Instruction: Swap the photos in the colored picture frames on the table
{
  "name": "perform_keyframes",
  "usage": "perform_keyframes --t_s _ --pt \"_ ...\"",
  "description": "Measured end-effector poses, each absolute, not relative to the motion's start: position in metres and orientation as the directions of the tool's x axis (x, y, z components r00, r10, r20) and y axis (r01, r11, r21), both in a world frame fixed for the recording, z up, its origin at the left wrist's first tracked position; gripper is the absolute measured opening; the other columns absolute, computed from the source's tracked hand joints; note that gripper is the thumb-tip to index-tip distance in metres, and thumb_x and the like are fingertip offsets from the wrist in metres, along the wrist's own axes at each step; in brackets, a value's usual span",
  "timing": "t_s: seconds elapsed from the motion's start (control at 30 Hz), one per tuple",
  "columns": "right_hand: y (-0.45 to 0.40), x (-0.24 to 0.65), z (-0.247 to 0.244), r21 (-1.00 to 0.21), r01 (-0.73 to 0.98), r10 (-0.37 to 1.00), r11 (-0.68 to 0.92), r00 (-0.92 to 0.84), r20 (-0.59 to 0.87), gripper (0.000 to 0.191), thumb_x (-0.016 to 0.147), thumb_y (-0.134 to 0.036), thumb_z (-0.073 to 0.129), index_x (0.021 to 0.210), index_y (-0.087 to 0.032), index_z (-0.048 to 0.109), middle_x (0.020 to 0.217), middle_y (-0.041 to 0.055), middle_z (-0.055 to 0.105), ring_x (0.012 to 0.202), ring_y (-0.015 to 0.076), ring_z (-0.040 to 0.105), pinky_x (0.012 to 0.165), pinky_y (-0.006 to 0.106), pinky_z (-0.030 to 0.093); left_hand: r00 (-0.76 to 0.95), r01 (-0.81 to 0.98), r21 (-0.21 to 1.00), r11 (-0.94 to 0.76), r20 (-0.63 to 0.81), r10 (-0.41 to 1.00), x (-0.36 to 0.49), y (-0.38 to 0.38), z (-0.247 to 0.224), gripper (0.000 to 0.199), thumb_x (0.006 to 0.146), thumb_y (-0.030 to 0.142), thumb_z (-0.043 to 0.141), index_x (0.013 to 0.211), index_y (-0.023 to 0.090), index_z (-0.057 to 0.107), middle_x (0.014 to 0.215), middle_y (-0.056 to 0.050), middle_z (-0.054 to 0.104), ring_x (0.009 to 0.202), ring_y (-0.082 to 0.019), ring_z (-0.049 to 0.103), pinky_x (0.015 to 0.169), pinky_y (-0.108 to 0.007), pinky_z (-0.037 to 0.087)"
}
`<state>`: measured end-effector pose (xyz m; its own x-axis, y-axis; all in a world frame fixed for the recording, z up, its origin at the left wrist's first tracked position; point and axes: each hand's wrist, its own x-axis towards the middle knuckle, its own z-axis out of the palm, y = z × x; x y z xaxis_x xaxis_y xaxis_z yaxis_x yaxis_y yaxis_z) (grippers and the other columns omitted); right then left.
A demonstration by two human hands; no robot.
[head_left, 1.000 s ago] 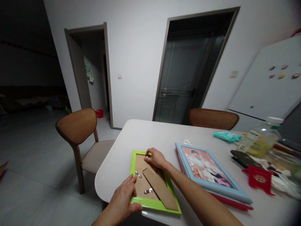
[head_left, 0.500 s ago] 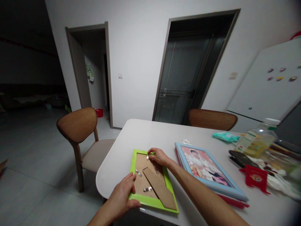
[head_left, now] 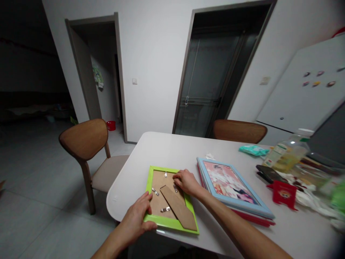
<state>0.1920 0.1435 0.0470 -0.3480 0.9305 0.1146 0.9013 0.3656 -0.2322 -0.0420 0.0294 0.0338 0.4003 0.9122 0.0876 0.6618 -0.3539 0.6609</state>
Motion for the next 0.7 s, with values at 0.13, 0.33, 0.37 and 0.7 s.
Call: perform_keyframes --t_s 0.13,0.33,0.37,0.7 --pt "0.151 0.179 0.041 -0.216 0.893 0.915 0.396 -0.362 0.179 0.025 0.078 -0.027 0.041 0.086 -0.023 0.065 0.087 0.0057 0.061 0.084 0.0171 0.049 0.075 0.026 0.031 0.409 0.663 0.653 -0.366 0.093 0.908 -0.042 0.031 0.032 0.028 0.056 0.02 0.071 0.072 0.021 0.048 0.13 -0.011 0.037 0.124 -0.02 0.025 0.099 -0.033 0.024" --pt "0.163 0.169 0.032 -0.24 0.865 0.893 0.441 -0.398 0.208 0.026 0.078 -0.028 0.041 0.083 -0.024 0.066 0.089 0.0044 0.059 0.085 0.0155 0.049 0.077 0.025 0.032 0.399 0.668 0.658 -0.348 0.078 0.914 -0.039 0.032 0.037 0.027 0.057 0.021 0.07 0.071 0.021 0.047 0.129 -0.011 0.039 0.123 -0.022 0.026 0.098 -0.035 0.026" --pt "0.165 0.17 0.032 -0.249 0.859 0.89 0.447 -0.401 0.216 0.025 0.078 -0.028 0.042 0.09 -0.024 0.064 0.095 0.0047 0.058 0.089 0.0159 0.048 0.079 0.025 0.032 0.402 0.668 0.658 -0.347 0.073 0.913 -0.039 0.032 0.038 0.026 0.058 0.022 0.07 0.071 0.021 0.047 0.129 -0.011 0.039 0.123 -0.022 0.026 0.098 -0.035 0.026" --pt "0.189 0.183 0.031 -0.38 0.81 0.894 0.446 -0.421 0.153 0.045 0.065 -0.039 0.059 0.107 -0.024 0.056 0.096 0.0056 0.059 0.086 0.0181 0.051 0.075 0.026 0.036 0.503 0.615 0.664 -0.426 0.086 0.86 -0.052 0.039 0.037 0.028 0.063 0.038 0.066 0.076 0.021 0.049 0.127 -0.008 0.042 0.124 -0.019 0.024 0.097 -0.03 0.027"
